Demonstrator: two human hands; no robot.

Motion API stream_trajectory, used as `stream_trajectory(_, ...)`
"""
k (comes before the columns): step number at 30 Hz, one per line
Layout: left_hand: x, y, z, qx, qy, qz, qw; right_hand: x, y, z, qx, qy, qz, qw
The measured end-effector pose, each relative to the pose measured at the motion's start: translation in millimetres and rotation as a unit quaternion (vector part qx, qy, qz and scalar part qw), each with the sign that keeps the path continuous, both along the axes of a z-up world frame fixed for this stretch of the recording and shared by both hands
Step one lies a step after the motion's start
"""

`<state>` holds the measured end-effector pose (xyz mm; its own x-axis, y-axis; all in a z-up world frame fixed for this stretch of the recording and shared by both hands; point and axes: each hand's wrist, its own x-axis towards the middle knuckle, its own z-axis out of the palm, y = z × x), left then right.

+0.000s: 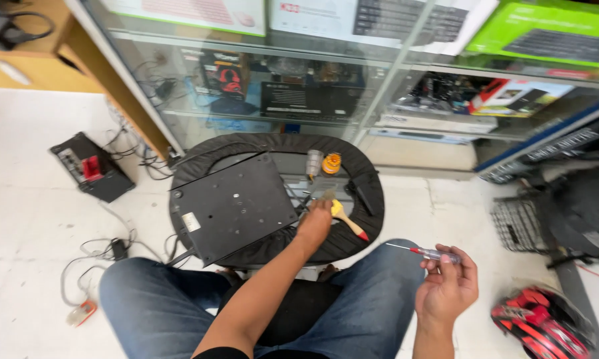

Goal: Unscrewing an electronic device, opening its casing, and cleaning the internal components with an air blower.

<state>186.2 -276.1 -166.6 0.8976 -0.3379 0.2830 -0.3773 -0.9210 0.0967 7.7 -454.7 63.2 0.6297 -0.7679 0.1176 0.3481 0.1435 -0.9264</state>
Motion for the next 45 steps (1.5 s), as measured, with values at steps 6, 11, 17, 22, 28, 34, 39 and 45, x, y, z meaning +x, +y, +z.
stream_trajectory(6, -93.1, 66.8, 163.0, -0.392, 0.005, -0.211, 0.895, 19.0, 38.7, -6.4, -0.031, -0.008, 0.105, 0.994)
stream_trajectory(11, -138.5, 156.7, 225.4, -0.444, -0.153, -0.133, 0.873, 38.1, 110.9, 10.4, -0.11, -0.028, 0.221, 0.969)
stream_trajectory(17, -107.9, 270.5, 194.4, -0.38, -0.203, 0.185, 0.883, 72.7, 215.2, 39.1, -0.181, -0.093, 0.371, 0.906)
stream_trajectory(22, -82.9, 300.3, 189.0, -0.436, -0.11, 0.251, 0.857, 115.5, 298.2, 51.1, -0.225, -0.149, 0.413, 0.87)
stream_trajectory(28, -67.9, 304.3, 168.9, -0.435, -0.112, 0.244, 0.859, 140.8, 347.3, 50.2, -0.307, -0.159, 0.438, 0.83)
stream_trajectory(34, -67.2, 307.2, 178.8, -0.472, -0.088, 0.242, 0.843, 144.5, 357.3, 45.8, -0.355, -0.154, 0.431, 0.815)
stream_trajectory(39, -67.3, 309.1, 176.2, -0.487, -0.071, 0.23, 0.84, 142.9, 356.2, 45.1, -0.356, -0.149, 0.43, 0.816)
stream_trajectory(45, -70.3, 310.0, 186.7, -0.489, -0.071, 0.233, 0.838, 138.5, 359.6, 46.3, -0.359, -0.158, 0.426, 0.815)
